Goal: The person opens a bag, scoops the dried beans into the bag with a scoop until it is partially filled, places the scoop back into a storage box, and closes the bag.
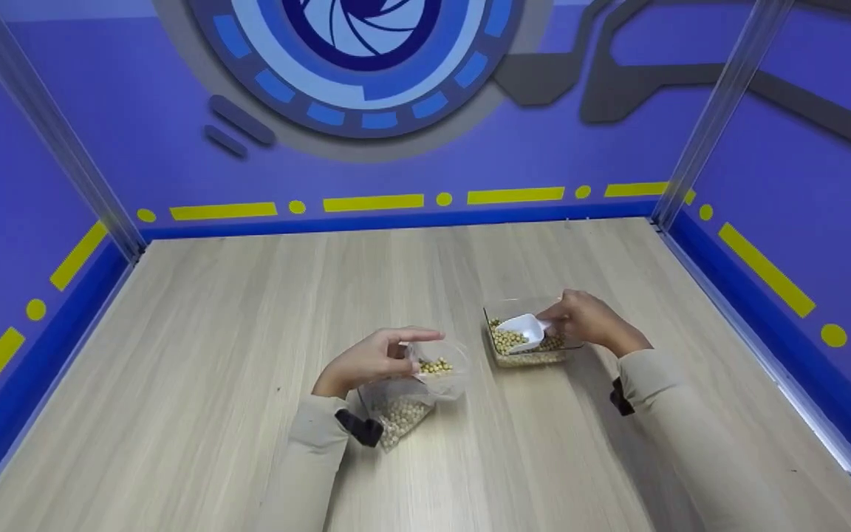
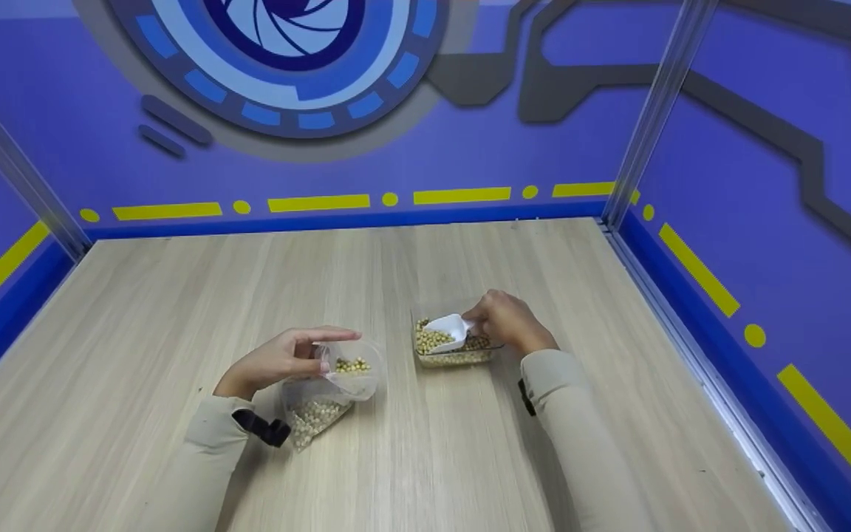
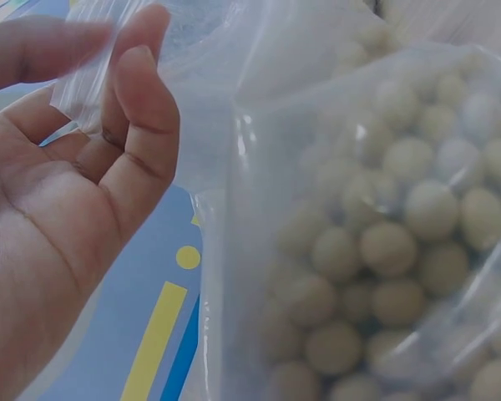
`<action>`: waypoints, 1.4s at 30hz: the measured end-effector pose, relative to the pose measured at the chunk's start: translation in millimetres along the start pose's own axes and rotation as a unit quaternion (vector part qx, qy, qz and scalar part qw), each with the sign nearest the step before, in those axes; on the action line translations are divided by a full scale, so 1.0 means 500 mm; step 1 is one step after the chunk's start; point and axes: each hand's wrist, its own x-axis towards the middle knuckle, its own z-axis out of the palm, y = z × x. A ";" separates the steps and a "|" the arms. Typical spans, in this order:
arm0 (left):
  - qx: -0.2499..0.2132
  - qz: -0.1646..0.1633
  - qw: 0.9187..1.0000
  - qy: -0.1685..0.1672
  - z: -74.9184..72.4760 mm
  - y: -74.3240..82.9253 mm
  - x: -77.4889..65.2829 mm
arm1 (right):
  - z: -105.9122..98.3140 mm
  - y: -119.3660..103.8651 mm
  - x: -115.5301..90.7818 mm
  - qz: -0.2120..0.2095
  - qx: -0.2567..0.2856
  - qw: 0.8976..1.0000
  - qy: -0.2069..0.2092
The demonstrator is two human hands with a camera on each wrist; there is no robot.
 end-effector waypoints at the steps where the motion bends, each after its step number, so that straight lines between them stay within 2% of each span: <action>1: 0.000 0.000 1.000 0.000 0.000 0.000 0.000 | 0.000 0.001 -0.001 0.001 0.003 1.000 0.001; 19: -0.009 -0.009 1.000 0.005 0.001 0.000 -0.001 | -0.011 0.025 -0.013 0.054 0.064 0.996 0.001; 26: 0.007 -0.017 1.000 0.010 0.002 0.004 -0.001 | -0.011 0.028 -0.018 0.071 0.073 0.995 0.002; 42: 0.000 -0.012 1.000 0.005 0.001 0.003 0.000 | -0.009 0.036 -0.025 0.073 0.096 0.993 0.017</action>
